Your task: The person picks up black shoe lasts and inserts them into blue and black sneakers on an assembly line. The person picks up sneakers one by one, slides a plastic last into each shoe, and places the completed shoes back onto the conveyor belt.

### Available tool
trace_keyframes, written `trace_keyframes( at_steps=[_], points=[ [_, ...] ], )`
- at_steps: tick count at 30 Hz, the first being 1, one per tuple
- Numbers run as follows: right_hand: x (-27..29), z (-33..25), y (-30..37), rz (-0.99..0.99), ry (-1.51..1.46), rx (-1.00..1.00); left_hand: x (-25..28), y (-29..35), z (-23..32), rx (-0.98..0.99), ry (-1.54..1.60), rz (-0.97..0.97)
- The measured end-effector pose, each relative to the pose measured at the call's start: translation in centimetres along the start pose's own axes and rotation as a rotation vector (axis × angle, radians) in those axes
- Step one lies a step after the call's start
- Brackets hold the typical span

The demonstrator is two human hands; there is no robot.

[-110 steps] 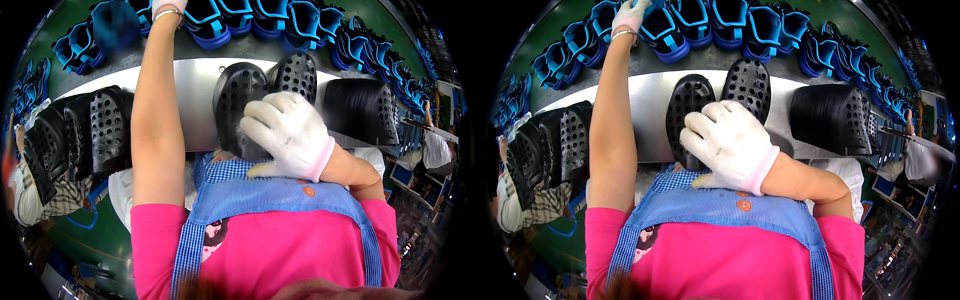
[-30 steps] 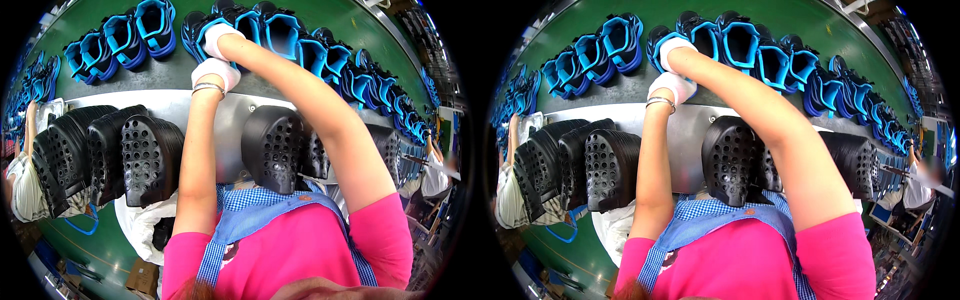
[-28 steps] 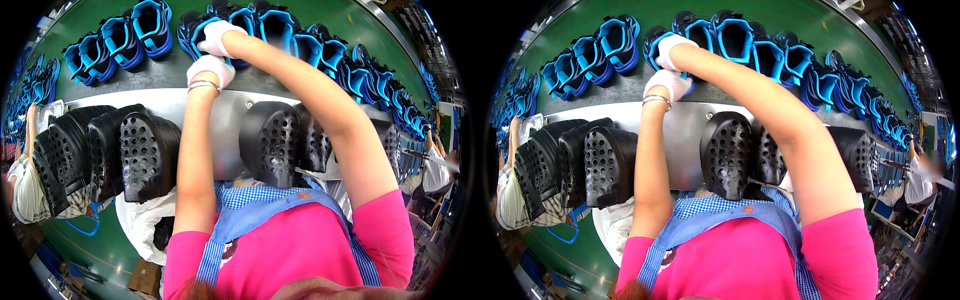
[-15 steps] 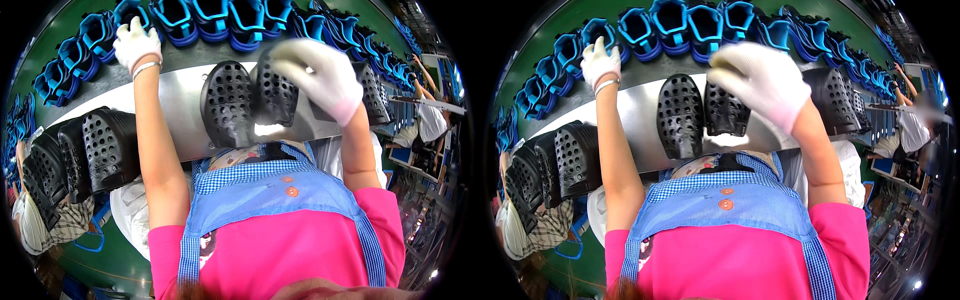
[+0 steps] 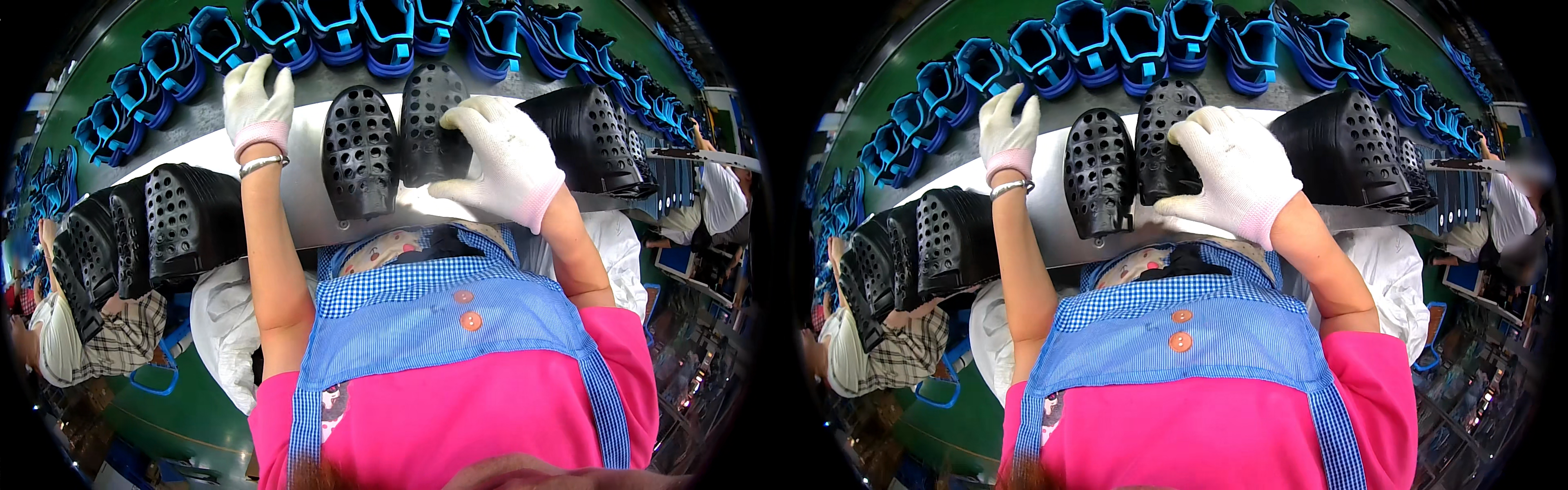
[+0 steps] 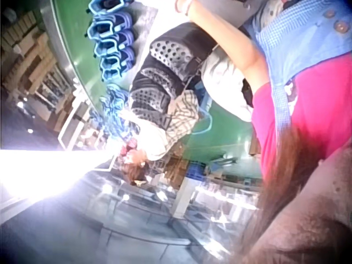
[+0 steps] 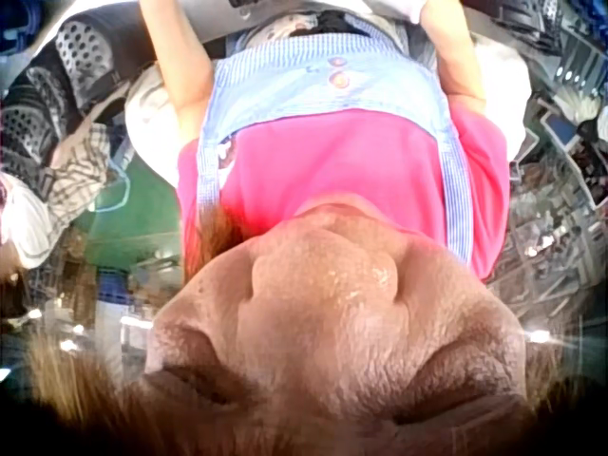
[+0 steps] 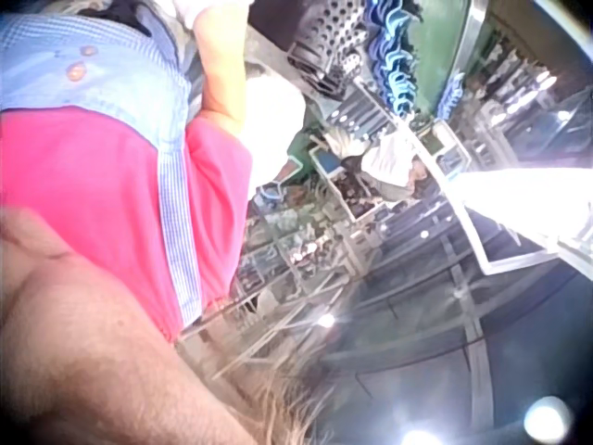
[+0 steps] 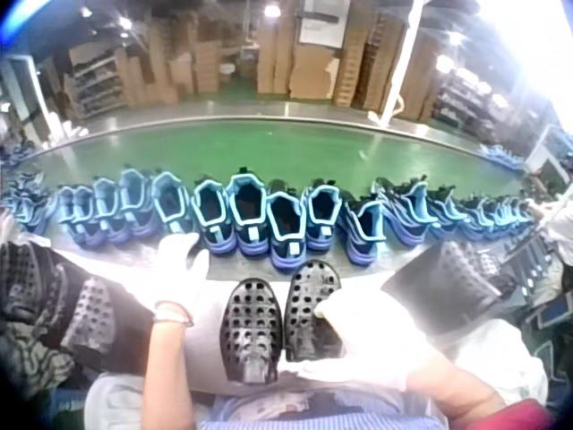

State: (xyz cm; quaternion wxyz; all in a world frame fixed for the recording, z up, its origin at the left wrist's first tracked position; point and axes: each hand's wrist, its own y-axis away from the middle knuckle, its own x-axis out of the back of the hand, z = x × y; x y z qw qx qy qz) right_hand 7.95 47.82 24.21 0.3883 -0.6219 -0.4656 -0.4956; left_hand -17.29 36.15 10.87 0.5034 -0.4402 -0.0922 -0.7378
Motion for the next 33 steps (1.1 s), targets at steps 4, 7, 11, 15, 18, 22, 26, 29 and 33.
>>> trace_keyframes(
  at_steps=[4, 7, 11, 15, 18, 22, 26, 29, 33],
  points=[
    [1.3, -0.1, -0.3, 0.002, -0.102, -0.005, 0.9, 0.2, 0.5, 0.02, 0.169, -0.124],
    [3.8, -0.6, -0.9, 0.085, -0.184, 0.019, 2.5, 0.4, 2.7, 0.209, 0.675, -0.303],
    [5.5, -2.7, -4.0, 0.157, -0.264, 0.136, 4.5, -0.1, 4.7, 0.242, 1.49, -0.776],
    [5.1, -4.7, -7.8, 0.126, -0.236, 0.336, 6.0, 1.6, 5.2, 0.318, 2.031, -0.82],
    [3.2, -4.2, -10.3, 0.093, -0.298, 0.348, 5.5, 1.2, 3.5, 0.243, 2.103, -0.794],
    [1.5, -5.0, -12.8, -0.002, -0.21, 0.209, 2.9, 0.7, 1.8, 0.287, 1.996, -0.535],
    [-0.3, -4.8, -15.8, -0.075, -0.069, 0.085, 0.3, -0.6, 0.3, 0.309, 2.005, -0.329],
    [-1.5, -3.9, -17.6, -0.098, -0.034, 0.035, -0.3, -1.6, 0.8, 0.398, 1.953, -0.216],
    [-3.0, -3.1, -19.5, -0.066, -0.027, -0.02, -1.6, -2.9, 0.7, 0.414, 1.944, -0.145]
  ],
)
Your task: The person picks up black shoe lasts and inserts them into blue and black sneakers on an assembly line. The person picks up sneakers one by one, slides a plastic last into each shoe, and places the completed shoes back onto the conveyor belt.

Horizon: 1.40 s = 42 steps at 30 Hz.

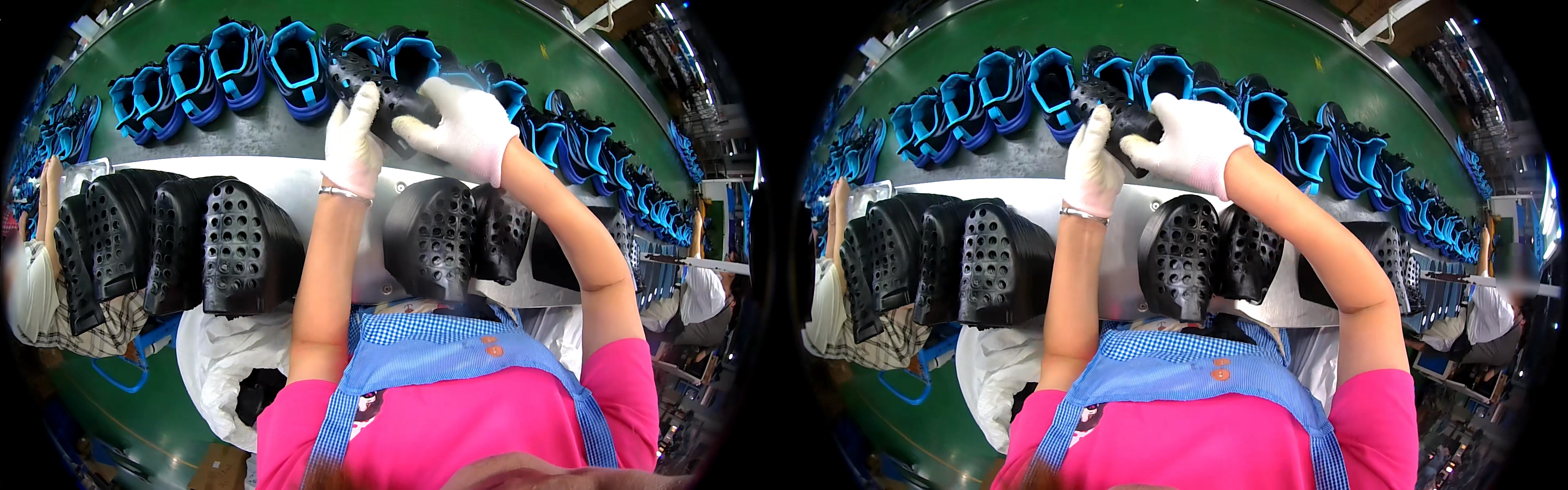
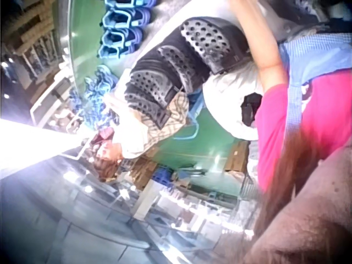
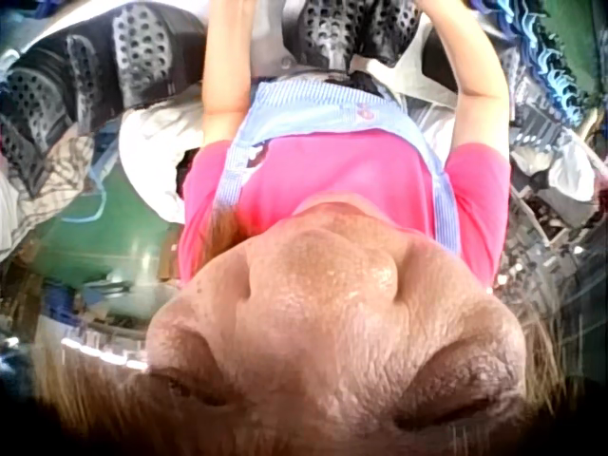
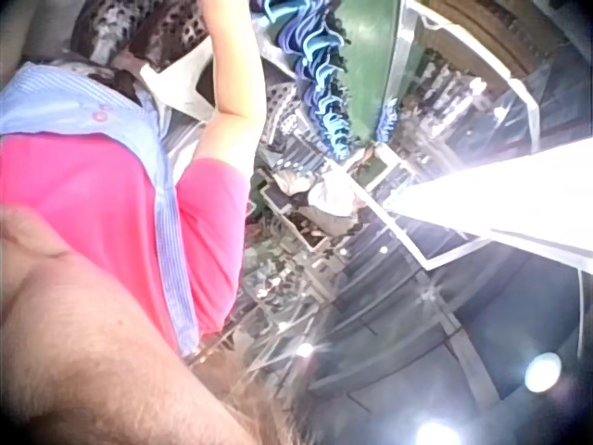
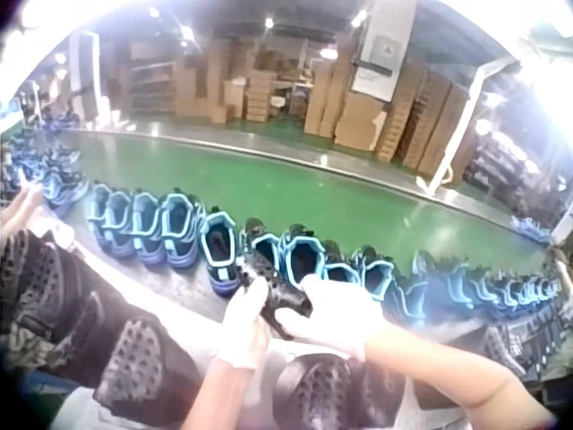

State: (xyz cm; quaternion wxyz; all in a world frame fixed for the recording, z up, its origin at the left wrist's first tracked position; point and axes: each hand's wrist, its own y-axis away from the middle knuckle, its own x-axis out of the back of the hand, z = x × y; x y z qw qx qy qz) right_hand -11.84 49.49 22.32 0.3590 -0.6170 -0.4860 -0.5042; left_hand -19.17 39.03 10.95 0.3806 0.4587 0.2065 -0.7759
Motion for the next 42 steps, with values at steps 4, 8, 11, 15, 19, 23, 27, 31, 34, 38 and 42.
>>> trace_keyframes(
  at_steps=[4, 8, 11, 15, 19, 23, 27, 31, 34, 38, 42],
  points=[
    [-0.3, 0.6, -2.0, -0.003, -0.103, -0.056, 0.3, -1.8, 0.2, 0.127, -0.021, 0.062],
    [0.7, 1.3, -3.4, -0.126, -0.226, -0.066, 0.6, -3.0, 1.0, 0.246, -0.031, 0.032],
    [1.3, 4.2, -5.6, -0.214, -0.188, -0.018, 0.9, -3.1, 1.1, 0.194, -0.65, 0.222],
    [2.7, 3.4, -8.5, -0.399, -0.214, -0.197, 4.2, -2.7, -0.9, -0.388, -1.316, 0.23],
    [0.1, 4.7, -13.2, -0.379, -0.047, -0.127, 4.9, -4.0, -2.1, -0.487, -1.572, 0.186],
    [-3.4, 1.9, -15.9, -0.525, 0.202, -0.158, 3.7, -4.9, -1.1, -0.195, -1.839, 0.162],
    [-8.6, 1.3, -16.8, -0.163, 0.168, -0.164, 1.8, -7.8, 0.2, 0.371, -1.926, 0.072],
    [-11.1, -0.3, -19.5, -0.397, 0.224, -0.228, 2.4, -10.2, 1.4, 0.684, -1.958, -0.027],
    [-10.3, 0.3, -19.5, -0.445, 0.222, -0.218, 2.1, -11.1, 0.1, 0.613, -2.042, -0.101],
    [-15.2, 2.8, -22.8, -0.288, 0.068, -0.305, 1.9, -11.3, -0.2, 0.59, -1.982, 0.015],
    [-15.7, 2.9, -24.5, -0.395, 0.099, -0.223, 3.0, -12.8, -0.4, 0.637, -2.111, -0.09]
  ],
)
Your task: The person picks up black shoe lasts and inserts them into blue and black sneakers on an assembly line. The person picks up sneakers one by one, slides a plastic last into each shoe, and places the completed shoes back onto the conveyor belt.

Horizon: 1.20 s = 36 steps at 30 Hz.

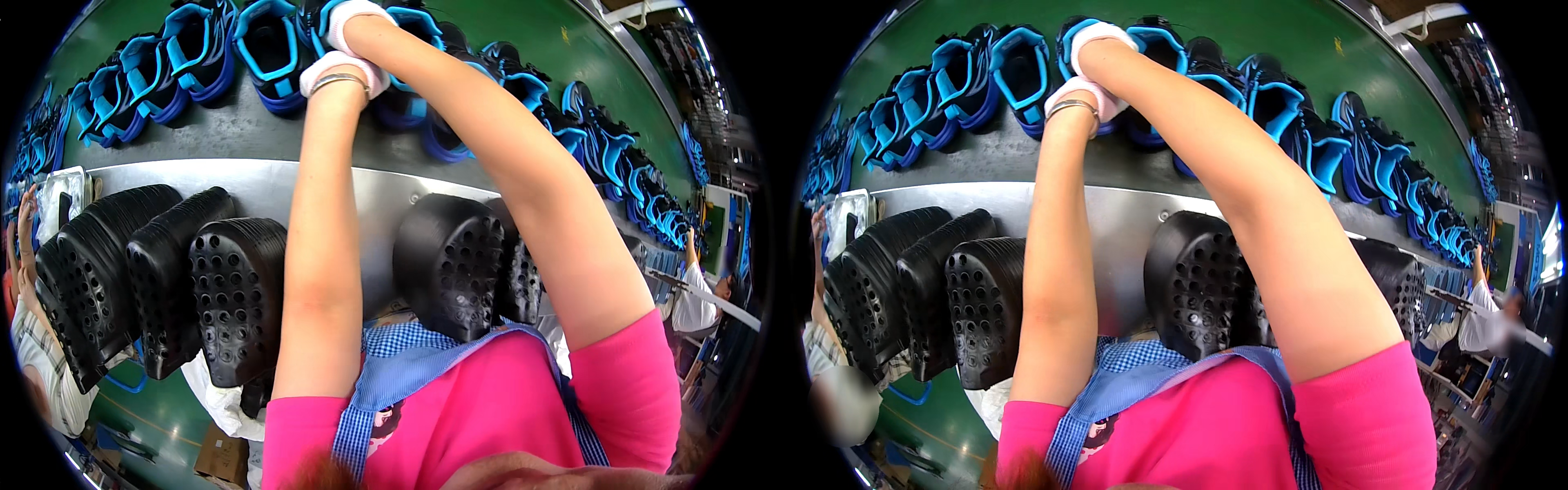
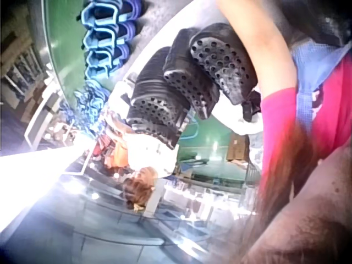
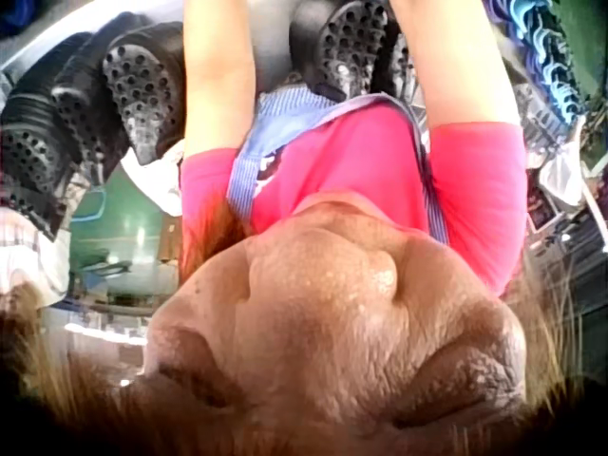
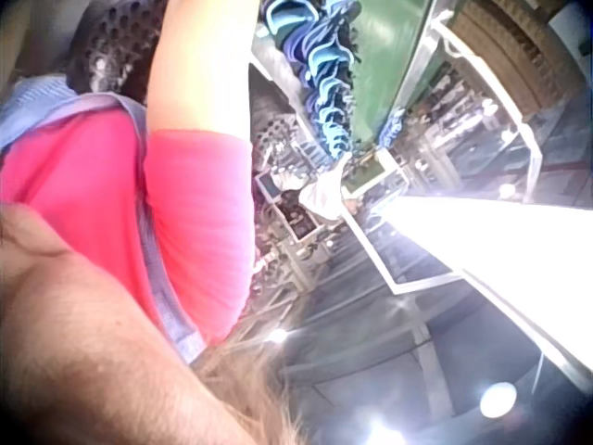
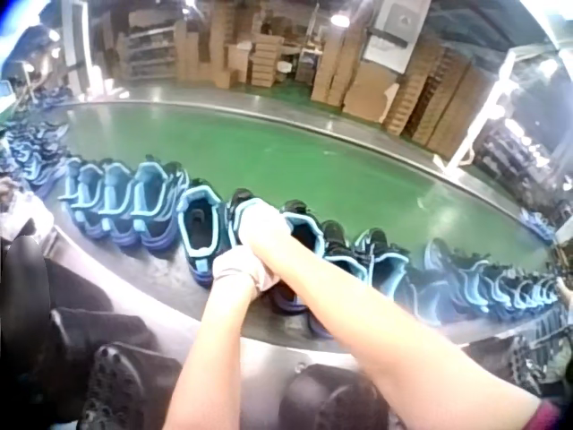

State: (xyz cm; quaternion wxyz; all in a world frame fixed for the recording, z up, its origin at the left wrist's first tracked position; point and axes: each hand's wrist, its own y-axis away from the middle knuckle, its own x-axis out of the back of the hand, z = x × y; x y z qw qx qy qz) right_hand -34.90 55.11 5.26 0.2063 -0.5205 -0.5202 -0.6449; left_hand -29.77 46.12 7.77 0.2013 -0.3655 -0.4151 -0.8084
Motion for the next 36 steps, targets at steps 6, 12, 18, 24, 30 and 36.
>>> trace_keyframes(
  at_steps=[6, 12, 18, 24, 30, 36],
  points=[
    [5.1, 2.2, 9.7, 0.14, -0.061, 0.18, 0.1, -1.4, -0.9, 0.019, 0.059, 0.004],
    [7.2, 7.5, 21.7, -0.02, 0.288, 0.085, -1.5, 3.8, 1.3, -0.081, -0.071, 0.992],
    [0.1, 14.9, 22.3, -0.185, 0.033, 0.162, -5.8, 6.1, 3.5, -0.335, 0.163, 0.574],
    [2.3, 19.0, 23.7, -0.153, -0.075, -0.04, -3.2, 5.8, 4.4, -0.385, 0.281, 0.335],
    [1.5, 22.3, 24.3, 0.077, 0.056, -0.068, -1.3, 6.1, 8.1, -0.487, 0.29, 0.203],
    [4.8, 17.5, 31.6, 0.294, 0.083, 0.104, -7.0, 5.1, 8.3, -0.495, 0.13, 0.238]
  ],
)
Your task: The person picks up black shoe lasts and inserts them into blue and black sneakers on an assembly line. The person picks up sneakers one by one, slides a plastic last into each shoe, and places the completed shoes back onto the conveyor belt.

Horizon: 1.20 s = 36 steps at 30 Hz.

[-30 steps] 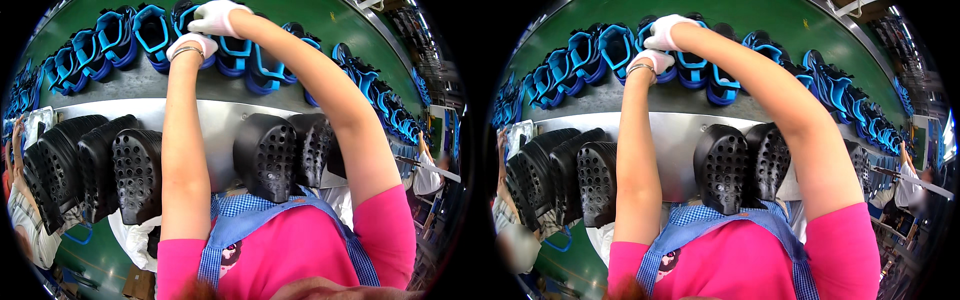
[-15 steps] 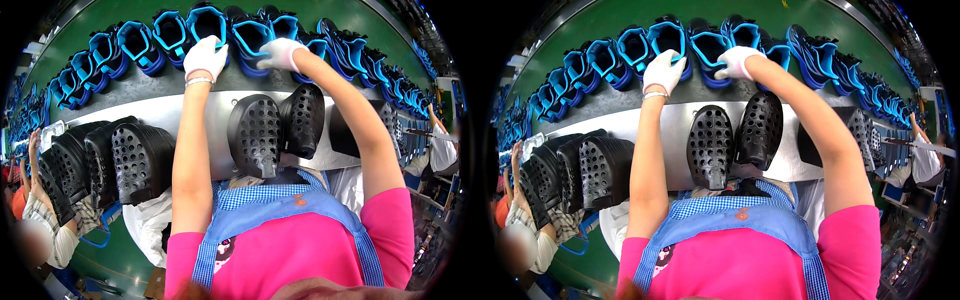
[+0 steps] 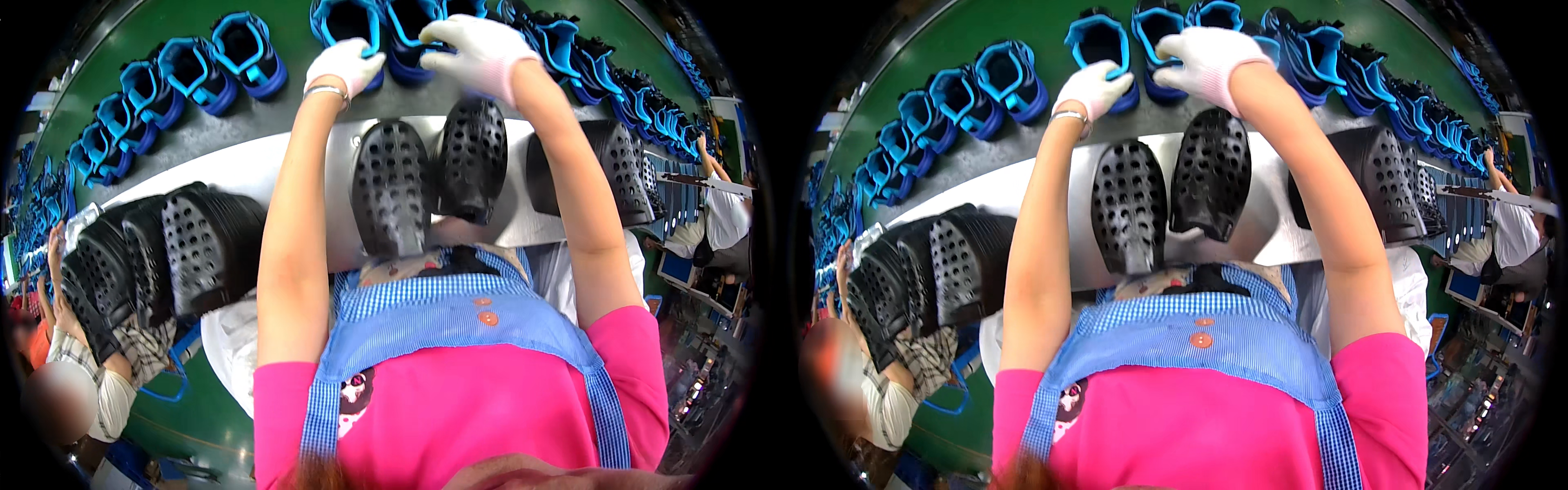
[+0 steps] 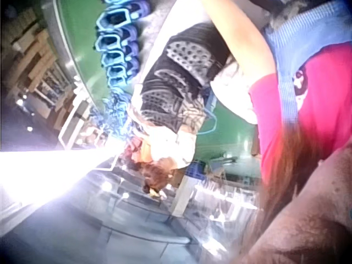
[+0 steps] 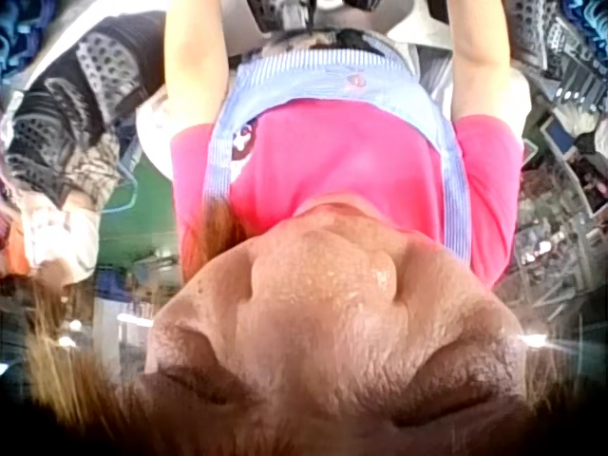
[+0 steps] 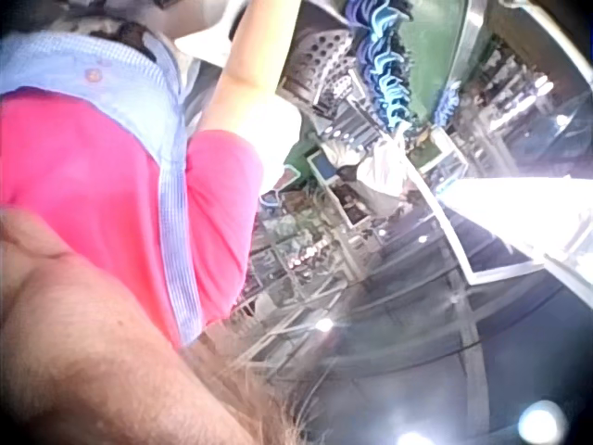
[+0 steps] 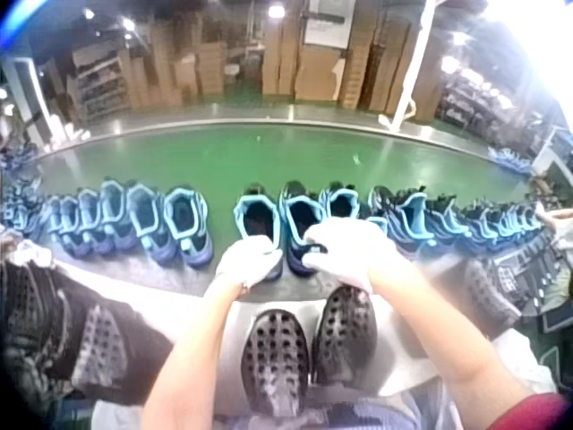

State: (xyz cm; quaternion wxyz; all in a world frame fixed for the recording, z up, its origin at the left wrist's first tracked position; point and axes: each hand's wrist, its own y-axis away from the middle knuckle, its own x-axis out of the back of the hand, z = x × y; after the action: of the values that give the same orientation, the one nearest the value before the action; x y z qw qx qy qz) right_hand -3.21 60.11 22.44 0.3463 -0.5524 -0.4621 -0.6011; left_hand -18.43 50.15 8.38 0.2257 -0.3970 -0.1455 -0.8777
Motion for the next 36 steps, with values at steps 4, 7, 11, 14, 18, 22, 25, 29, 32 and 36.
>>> trace_keyframes(
  at_steps=[4, 7, 11, 14, 18, 22, 25, 29, 32, 36],
  points=[
    [1.1, -4.2, 6.5, 0.214, -0.243, 0.274, -0.3, 1.9, -1.3, -0.175, 0.103, 0.212],
    [1.6, -6.7, 10.7, 0.176, -0.268, 0.335, 1.0, 4.5, -1.1, -0.113, 0.159, 0.328],
    [0.6, -8.8, 12.9, 0.189, -0.164, 0.312, 1.2, 7.1, -2.2, -0.009, 0.345, 0.339],
    [0.0, -9.5, 13.1, 0.183, -0.122, 0.299, 1.1, 8.9, -2.8, 0.042, 0.446, 0.313],
    [-0.7, -9.6, 12.7, 0.186, -0.144, 0.323, 1.1, 10.4, -2.5, 0.123, 0.485, 0.267],
    [0.8, -9.1, 12.5, 0.16, -0.245, 0.334, 3.5, 12.4, 1.0, 0.266, 0.79, 0.15],
    [3.5, -9.1, 12.4, 0.143, -0.375, 0.385, 4.5, 12.9, 1.2, 0.244, 1.109, 0.147],
    [5.3, -9.3, 10.3, 0.331, -0.33, 0.406, 7.5, 15.0, 4.2, 0.121, 1.764, -0.122],
    [4.6, -9.0, 8.2, 0.268, -0.449, 0.355, 7.8, 14.6, 3.8, -0.009, 2.092, -0.228],
    [5.8, -9.4, 5.8, -0.018, -0.561, 0.163, 7.1, 12.8, 2.8, 0.097, 2.089, 0.106]
  ],
)
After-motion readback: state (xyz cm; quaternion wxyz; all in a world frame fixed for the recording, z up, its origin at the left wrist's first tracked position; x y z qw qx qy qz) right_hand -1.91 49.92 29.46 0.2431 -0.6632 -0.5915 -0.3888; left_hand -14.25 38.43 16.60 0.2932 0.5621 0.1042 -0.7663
